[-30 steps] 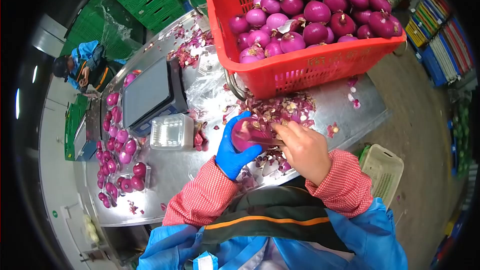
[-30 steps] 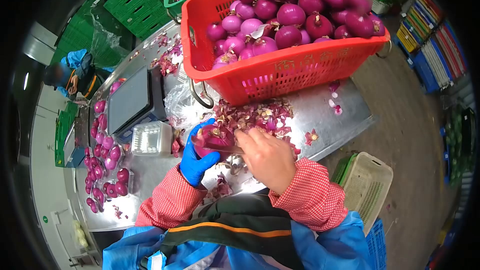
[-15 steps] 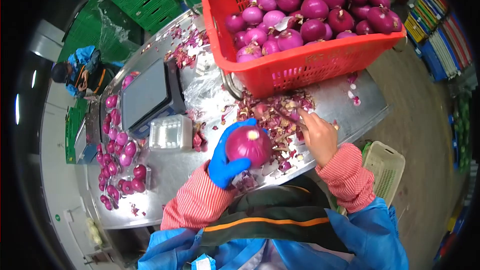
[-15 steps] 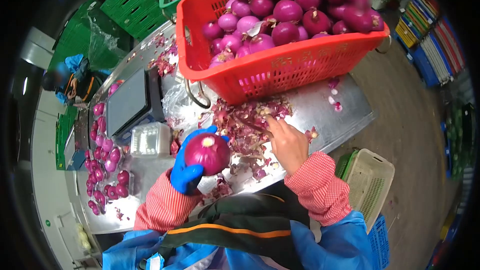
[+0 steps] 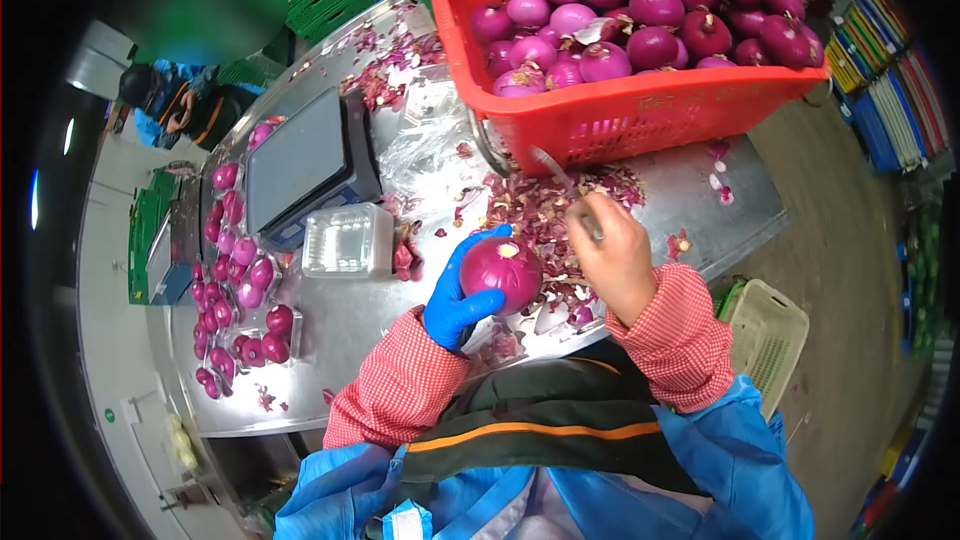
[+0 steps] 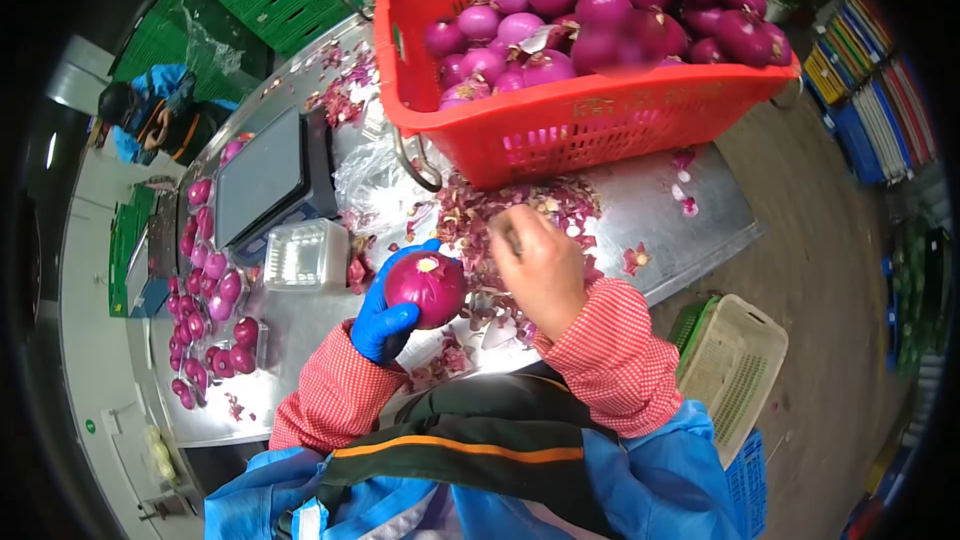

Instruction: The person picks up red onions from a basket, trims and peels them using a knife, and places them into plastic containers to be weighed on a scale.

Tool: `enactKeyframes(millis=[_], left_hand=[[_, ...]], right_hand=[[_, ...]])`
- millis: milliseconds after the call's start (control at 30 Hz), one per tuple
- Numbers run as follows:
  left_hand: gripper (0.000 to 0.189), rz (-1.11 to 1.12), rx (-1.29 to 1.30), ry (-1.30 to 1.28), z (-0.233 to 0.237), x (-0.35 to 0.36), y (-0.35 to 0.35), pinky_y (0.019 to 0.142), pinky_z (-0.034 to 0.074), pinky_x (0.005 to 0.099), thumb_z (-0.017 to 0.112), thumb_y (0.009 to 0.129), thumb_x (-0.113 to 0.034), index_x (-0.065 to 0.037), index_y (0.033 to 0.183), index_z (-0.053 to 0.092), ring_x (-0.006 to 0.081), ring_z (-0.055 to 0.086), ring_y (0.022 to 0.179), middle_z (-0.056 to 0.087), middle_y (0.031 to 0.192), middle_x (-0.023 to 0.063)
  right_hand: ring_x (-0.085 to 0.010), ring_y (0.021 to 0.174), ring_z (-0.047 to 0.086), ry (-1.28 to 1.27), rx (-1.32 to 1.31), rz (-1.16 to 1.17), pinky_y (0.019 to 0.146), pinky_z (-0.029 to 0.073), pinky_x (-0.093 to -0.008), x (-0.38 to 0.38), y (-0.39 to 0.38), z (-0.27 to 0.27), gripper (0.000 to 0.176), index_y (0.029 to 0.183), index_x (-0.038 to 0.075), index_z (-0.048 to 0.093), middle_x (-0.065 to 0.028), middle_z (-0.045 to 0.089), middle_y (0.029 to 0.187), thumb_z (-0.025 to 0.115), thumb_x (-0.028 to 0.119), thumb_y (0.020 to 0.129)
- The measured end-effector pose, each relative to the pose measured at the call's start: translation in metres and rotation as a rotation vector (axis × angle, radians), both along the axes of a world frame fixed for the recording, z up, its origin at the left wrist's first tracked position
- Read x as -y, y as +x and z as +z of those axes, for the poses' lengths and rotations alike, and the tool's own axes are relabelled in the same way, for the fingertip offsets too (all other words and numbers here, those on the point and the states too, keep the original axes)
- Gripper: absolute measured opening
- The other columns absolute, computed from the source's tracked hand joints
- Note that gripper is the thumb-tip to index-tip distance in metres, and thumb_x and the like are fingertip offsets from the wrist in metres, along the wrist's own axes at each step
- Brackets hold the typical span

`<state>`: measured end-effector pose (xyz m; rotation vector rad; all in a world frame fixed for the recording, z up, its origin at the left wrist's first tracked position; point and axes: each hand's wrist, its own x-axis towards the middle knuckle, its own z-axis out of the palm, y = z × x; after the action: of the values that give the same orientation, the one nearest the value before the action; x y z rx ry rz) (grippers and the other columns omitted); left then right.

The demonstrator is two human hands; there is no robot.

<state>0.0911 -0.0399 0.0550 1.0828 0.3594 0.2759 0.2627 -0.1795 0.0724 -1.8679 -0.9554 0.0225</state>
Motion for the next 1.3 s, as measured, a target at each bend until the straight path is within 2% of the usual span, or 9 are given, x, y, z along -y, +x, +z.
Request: enactKeyframes(millis=[167,433,567,700,833,900,1033,1167,1300], left_hand=[[0.09,-0.026,-0.099,0.249,-0.001,-0.029,-0.038,0.108,0.042,0.0403,0.086,0.07,-0.019,-0.006,0.144,0.038,0.0247,0.05,0.129,0.047,0.143,0.0121],[0.095,-0.377,-0.672,1.304,-0.047,-0.072,-0.134,0.103,0.045,0.0435,0.087,0.062,-0.028,-0.005,0.143,0.043,0.0364,0.057,0.117,0.058,0.128,0.0216],[0.09,-0.422,-0.86,1.306,-0.054,-0.072,-0.125,0.098,0.047,0.0478,0.082,0.069,-0.034,-0.009,0.145,0.042,0.0392,0.058,0.111,0.06,0.124,0.0214],[0.059,-0.112,-0.231,1.163,0.044,-0.07,-0.041,0.09,0.05,0.0382,0.073,0.081,-0.012,-0.005,0.136,0.054,0.0287,0.064,0.104,0.066,0.117,0.0141],[0.056,-0.111,0.201,1.567,0.132,-0.079,0.09,0.088,0.05,0.0369,0.073,0.079,-0.01,-0.004,0.132,0.057,0.0297,0.063,0.101,0.066,0.115,0.0148],[0.053,-0.193,0.229,1.421,0.145,-0.073,0.162,0.1,0.045,0.0375,0.073,0.078,-0.004,-0.001,0.129,0.057,0.0303,0.06,0.114,0.063,0.122,0.0154],[0.064,-0.436,0.386,1.79,0.115,-0.079,0.306,0.1,0.046,0.0439,0.075,0.075,-0.011,-0.01,0.136,0.052,0.0372,0.055,0.12,0.055,0.134,0.0165],[0.064,-0.595,0.046,2.224,0.077,-0.049,0.379,0.102,0.047,0.0474,0.067,0.085,-0.029,-0.018,0.143,0.043,0.0415,0.054,0.122,0.049,0.141,0.0185],[0.061,-0.484,-0.578,1.686,0.065,-0.026,0.424,0.101,0.045,0.0517,0.052,0.091,-0.051,-0.014,0.138,0.042,0.0453,0.056,0.119,0.054,0.137,0.022]], right_hand=[[-0.0349,0.073,0.065,-0.124,-0.075,0.225,0.061,0.049,-0.0418,0.002,-0.019,-0.001,0.017,0.084,0.003,0.064,-0.0156,0.064,0.079,0.067,0.019,0.089],[-0.0338,0.08,0.065,-0.196,-0.298,0.276,0.07,0.051,-0.042,0.006,-0.05,-0.044,0.02,0.098,0.004,0.065,-0.0149,0.065,0.09,0.067,0.021,0.088],[-0.0368,0.086,0.064,-0.386,-0.186,0.347,0.074,0.051,-0.044,0.013,-0.05,-0.056,0.026,0.096,0.004,0.064,-0.0159,0.065,0.094,0.066,0.028,0.088],[-0.0354,0.094,0.064,-0.434,-0.294,0.262,0.076,0.052,-0.0455,0.024,-0.036,-0.048,0.033,0.116,0.01,0.055,-0.0148,0.064,0.106,0.063,0.027,0.089],[-0.036,0.091,0.066,-0.352,-0.316,0.276,0.078,0.053,-0.0438,0.036,-0.026,-0.063,0.031,0.114,0.008,0.058,-0.0159,0.066,0.105,0.062,0.029,0.092],[-0.0362,0.09,0.067,-0.304,-0.279,0.227,0.076,0.053,-0.0435,0.044,-0.018,-0.065,0.031,0.112,0.007,0.06,-0.0165,0.067,0.104,0.063,0.031,0.092],[-0.0391,0.086,0.064,-0.214,-0.4,0.142,0.073,0.05,-0.0473,0.063,-0.001,-0.078,0.031,0.109,0.007,0.061,-0.018,0.066,0.091,0.062,0.032,0.092],[-0.0355,0.088,0.065,-0.286,-0.378,0.026,0.072,0.05,-0.0445,0.085,0.017,-0.086,0.027,0.105,0.008,0.063,-0.0152,0.066,0.089,0.062,0.031,0.092],[-0.0341,0.086,0.065,-0.341,-0.384,-0.032,0.071,0.05,-0.0445,0.092,0.025,-0.091,0.025,0.102,0.008,0.063,-0.0132,0.066,0.088,0.062,0.03,0.091]])
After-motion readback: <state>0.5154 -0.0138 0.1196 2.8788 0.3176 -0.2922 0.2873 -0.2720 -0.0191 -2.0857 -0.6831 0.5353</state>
